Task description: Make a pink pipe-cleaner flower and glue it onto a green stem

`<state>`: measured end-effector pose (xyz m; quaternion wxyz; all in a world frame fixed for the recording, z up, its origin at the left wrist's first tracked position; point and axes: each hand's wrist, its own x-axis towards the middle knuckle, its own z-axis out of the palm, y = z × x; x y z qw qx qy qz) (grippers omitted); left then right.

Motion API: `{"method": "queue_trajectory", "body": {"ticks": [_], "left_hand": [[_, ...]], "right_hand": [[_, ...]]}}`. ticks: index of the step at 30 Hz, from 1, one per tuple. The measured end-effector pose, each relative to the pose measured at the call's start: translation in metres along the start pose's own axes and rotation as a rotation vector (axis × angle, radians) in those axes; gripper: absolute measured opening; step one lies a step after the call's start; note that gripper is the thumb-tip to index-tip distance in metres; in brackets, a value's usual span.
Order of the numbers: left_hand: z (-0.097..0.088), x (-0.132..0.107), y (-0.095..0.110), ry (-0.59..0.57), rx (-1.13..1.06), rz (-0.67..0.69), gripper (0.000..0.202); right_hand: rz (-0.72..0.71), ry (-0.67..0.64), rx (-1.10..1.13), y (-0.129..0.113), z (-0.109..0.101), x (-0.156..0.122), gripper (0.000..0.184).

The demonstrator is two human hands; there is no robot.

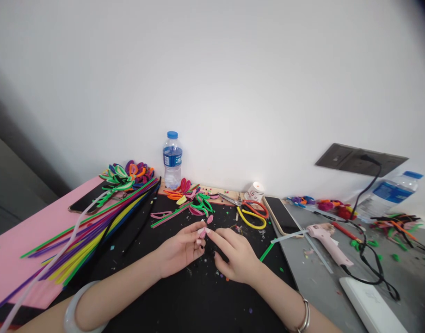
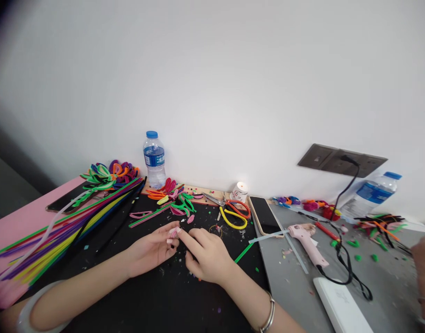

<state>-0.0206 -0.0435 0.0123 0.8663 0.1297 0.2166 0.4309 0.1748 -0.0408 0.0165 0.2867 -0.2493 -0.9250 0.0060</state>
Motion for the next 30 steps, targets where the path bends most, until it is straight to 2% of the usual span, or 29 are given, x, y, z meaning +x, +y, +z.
{"method": "queue_trajectory", "body": {"ticks": [9,16,21,30], "left_hand": [[0.005,-0.001,-0.001,0.070,-0.026,0.040,0.016],[0.000,0.000,-0.011,0.093,0.039,0.026,0.017],[0.001,-0.001,-0.017,0.122,0.046,0.000,0.017],[0.003,-0.002,-0.019,0.136,0.025,-0.009,0.017]], "right_hand": [[0.089,-0.052,-0.001,-0.001,0.003,0.000,0.060],[0.084,0.166,0.105,-0.006,0.007,0.000,0.047],[0.046,0.271,0.132,-0.010,0.009,0.001,0.039],[0.069,0.280,0.163,-0.012,0.011,0.001,0.036]]}}
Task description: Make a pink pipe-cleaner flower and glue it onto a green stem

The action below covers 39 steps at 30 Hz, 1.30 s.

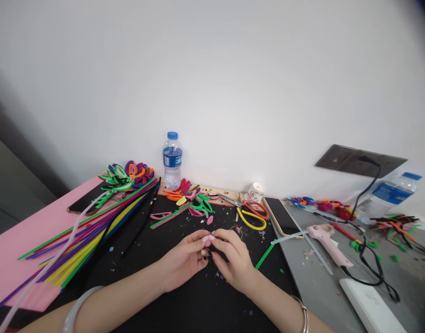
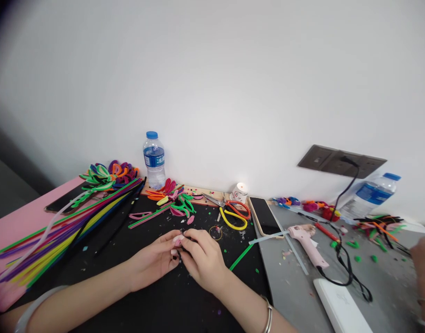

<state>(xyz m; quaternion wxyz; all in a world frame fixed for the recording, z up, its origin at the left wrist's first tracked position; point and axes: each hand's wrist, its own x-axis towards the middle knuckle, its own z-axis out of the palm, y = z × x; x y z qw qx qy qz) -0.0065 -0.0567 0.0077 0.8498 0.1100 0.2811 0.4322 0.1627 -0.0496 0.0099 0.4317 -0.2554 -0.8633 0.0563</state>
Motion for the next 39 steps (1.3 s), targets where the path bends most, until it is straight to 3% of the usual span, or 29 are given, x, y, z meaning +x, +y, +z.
{"method": "queue_trajectory", "body": {"ticks": [22,34,39], "left_hand": [[-0.0042,0.0004,-0.0071,-0.053,0.047,0.000,0.010],[0.0025,-0.0026,-0.0027,-0.041,0.190,0.030,0.011],[0.0058,-0.0035,0.0021,-0.039,0.245,0.024,0.012]], "right_hand": [[0.010,0.004,-0.098,-0.0025,0.0032,0.0011,0.025],[0.151,0.010,0.035,-0.0026,0.0044,-0.0025,0.020],[0.280,0.045,0.081,0.0021,0.0055,-0.0039,0.021]]}}
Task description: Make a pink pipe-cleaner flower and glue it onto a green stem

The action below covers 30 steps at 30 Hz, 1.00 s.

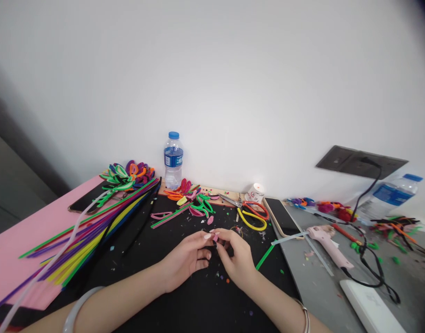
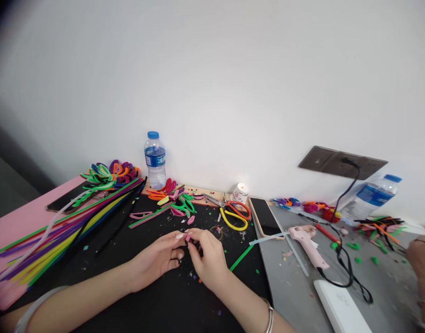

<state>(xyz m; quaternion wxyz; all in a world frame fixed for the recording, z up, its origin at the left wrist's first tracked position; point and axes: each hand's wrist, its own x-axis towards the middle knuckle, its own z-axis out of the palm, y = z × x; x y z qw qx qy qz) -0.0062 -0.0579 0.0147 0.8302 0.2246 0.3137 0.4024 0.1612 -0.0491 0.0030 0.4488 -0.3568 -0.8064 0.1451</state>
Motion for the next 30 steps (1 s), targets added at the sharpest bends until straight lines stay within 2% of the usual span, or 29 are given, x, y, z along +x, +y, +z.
{"method": "queue_trajectory", "body": {"ticks": [9,17,22,27,30], "left_hand": [[-0.001,-0.002,0.004,0.009,0.262,0.080,0.019],[-0.006,0.006,0.003,0.090,0.602,0.246,0.028],[-0.013,0.011,0.002,0.070,0.731,0.342,0.027],[-0.010,0.005,0.005,0.126,0.969,0.446,0.023],[-0.006,0.000,0.007,0.139,1.102,0.480,0.014]], "right_hand": [[0.261,0.006,0.271,0.002,0.000,0.005,0.010],[0.480,-0.026,0.611,0.005,0.006,0.003,0.008],[0.536,-0.006,0.715,0.007,0.008,0.004,0.012],[0.535,-0.062,0.655,0.006,0.005,0.007,0.009],[0.519,-0.091,0.627,0.004,0.004,0.007,0.009]]}}
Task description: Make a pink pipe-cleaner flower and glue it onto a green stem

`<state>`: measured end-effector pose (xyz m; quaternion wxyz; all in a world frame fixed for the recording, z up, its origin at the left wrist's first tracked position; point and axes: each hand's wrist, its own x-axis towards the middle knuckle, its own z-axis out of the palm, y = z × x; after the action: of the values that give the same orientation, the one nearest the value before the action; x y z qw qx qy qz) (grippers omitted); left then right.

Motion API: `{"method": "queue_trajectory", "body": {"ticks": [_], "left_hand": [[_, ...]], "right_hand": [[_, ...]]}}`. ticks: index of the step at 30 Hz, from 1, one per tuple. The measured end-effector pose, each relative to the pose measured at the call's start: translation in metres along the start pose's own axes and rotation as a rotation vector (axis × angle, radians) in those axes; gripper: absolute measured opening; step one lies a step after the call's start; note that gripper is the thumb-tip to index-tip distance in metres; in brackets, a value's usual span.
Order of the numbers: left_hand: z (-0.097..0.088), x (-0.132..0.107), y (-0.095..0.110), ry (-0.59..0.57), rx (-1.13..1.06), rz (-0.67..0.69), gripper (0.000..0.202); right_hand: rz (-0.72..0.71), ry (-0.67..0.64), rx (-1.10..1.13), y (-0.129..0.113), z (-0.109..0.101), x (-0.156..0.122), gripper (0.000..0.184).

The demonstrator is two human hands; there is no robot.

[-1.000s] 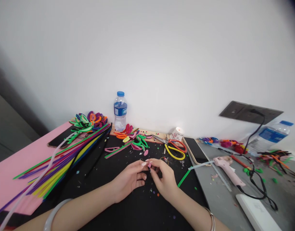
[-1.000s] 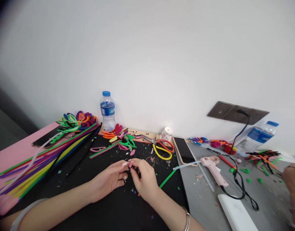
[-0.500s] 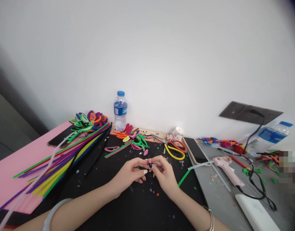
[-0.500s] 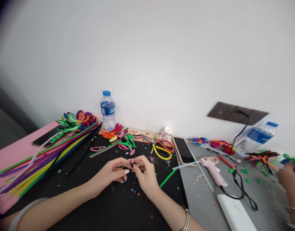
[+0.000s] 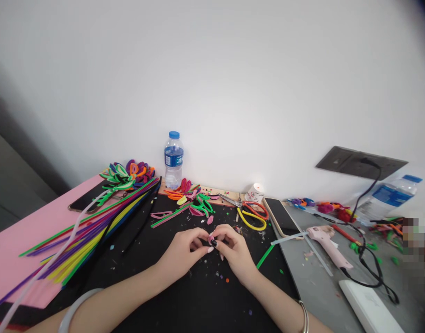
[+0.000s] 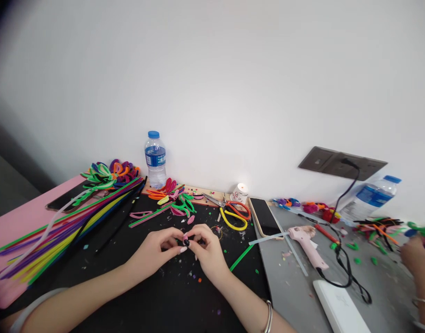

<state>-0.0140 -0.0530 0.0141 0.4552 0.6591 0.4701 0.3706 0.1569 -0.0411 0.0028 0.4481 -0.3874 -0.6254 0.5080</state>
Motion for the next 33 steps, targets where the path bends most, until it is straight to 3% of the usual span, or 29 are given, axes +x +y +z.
{"method": "queue_trajectory", "body": {"ticks": [11,23,33], "left_hand": [[0.0002,-0.0027,0.0013,0.015,0.080,0.048,0.008],[-0.0020,-0.0024,0.0016,0.021,0.049,0.063,0.006],[-0.0029,-0.0016,-0.0018,0.025,0.140,0.103,0.008]], "right_hand": [[0.024,-0.036,0.068,-0.0013,0.0040,-0.0030,0.006],[0.184,-0.109,0.161,-0.0042,0.0038,-0.0041,0.019],[0.205,-0.153,0.195,-0.0043,0.0033,-0.0032,0.019]]}}
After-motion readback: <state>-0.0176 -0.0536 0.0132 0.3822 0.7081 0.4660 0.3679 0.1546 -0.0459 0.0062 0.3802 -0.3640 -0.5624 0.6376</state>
